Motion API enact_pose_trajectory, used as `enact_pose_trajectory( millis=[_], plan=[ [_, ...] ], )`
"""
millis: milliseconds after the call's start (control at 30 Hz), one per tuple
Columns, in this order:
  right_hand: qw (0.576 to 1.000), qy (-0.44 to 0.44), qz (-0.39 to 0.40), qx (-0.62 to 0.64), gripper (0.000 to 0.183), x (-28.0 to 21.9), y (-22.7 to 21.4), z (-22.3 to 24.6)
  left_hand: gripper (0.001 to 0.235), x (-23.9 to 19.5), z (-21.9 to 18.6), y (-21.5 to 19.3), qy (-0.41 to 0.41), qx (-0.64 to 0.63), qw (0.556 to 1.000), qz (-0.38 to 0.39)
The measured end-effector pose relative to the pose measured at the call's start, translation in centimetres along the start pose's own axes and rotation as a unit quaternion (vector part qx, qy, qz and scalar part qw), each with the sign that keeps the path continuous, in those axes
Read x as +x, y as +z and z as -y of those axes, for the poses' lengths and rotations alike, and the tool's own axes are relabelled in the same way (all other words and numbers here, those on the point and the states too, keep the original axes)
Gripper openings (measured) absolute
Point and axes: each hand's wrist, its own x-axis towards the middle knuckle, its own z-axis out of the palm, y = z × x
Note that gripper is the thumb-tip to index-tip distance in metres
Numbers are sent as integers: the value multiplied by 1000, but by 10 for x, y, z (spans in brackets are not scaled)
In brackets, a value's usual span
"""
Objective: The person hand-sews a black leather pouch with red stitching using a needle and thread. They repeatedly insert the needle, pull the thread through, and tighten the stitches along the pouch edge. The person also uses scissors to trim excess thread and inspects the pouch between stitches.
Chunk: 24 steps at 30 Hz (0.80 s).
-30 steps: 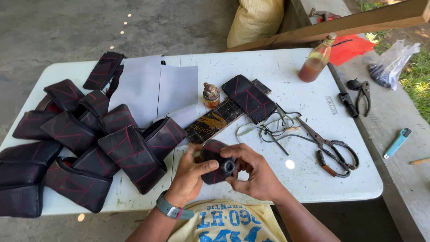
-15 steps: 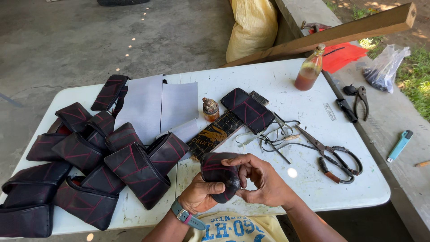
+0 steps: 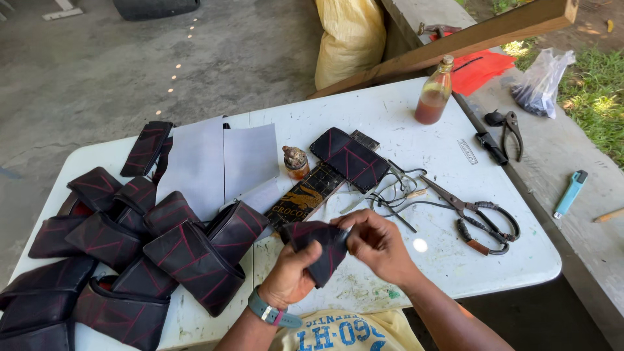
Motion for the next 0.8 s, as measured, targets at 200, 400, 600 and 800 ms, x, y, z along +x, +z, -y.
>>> enact_pose_trajectory(
  millis=[200, 400, 600, 800],
  plan=[
    [974, -87, 53, -202, 53, -1, -2, 16, 60, 2, -25, 5, 27, 294, 951, 96],
    [901, -47, -79, -424, 47, 3, 4, 34, 48, 15, -25, 19, 103, 547, 830, -27],
    [699, -313, -29, -643, 35, 3, 41, 65, 36, 8, -11, 9, 63, 611, 789, -7],
    [769, -171, 70, -612, 27, -4, 48, 66, 43, -1, -12, 18, 70, 526, 848, -1]
  ],
)
